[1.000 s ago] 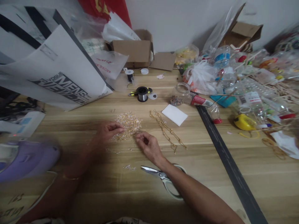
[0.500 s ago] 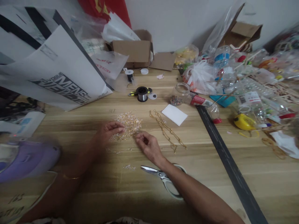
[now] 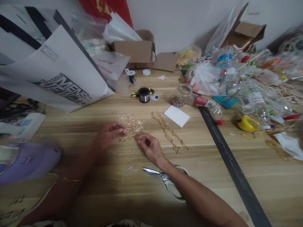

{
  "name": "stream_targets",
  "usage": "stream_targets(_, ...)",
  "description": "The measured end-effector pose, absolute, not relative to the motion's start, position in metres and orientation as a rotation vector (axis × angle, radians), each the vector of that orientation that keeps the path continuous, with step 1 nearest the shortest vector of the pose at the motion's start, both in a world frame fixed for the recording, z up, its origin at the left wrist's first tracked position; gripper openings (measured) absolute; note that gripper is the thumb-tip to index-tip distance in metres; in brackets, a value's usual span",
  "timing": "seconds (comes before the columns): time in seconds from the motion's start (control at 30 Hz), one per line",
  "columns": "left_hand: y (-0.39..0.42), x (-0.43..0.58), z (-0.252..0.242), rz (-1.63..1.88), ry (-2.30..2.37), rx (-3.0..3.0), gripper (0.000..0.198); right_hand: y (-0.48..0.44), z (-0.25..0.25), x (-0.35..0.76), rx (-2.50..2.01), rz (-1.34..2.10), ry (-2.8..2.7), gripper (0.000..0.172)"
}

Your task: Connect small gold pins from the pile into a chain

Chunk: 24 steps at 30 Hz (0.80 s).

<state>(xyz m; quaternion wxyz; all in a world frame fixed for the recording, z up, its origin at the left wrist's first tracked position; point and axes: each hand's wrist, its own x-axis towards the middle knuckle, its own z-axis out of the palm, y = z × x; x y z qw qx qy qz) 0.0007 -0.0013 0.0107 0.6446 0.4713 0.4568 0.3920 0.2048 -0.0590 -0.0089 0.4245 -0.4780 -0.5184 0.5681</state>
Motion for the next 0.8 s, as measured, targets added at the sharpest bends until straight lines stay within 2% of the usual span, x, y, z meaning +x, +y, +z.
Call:
stream_targets(0.63, -0.013, 0.017, 0.019, 0.699, 0.975, 1.314, 0.022, -0.059, -0.004, 0.205, -1.209, 1.432, -1.297, 0.030)
stream_targets(0.8, -0.018, 0.024, 0.016, 0.682, 0.879, 1.338, 0.032, -0.059, -0.002, 0.205, -1.181, 1.445, -1.307, 0.029)
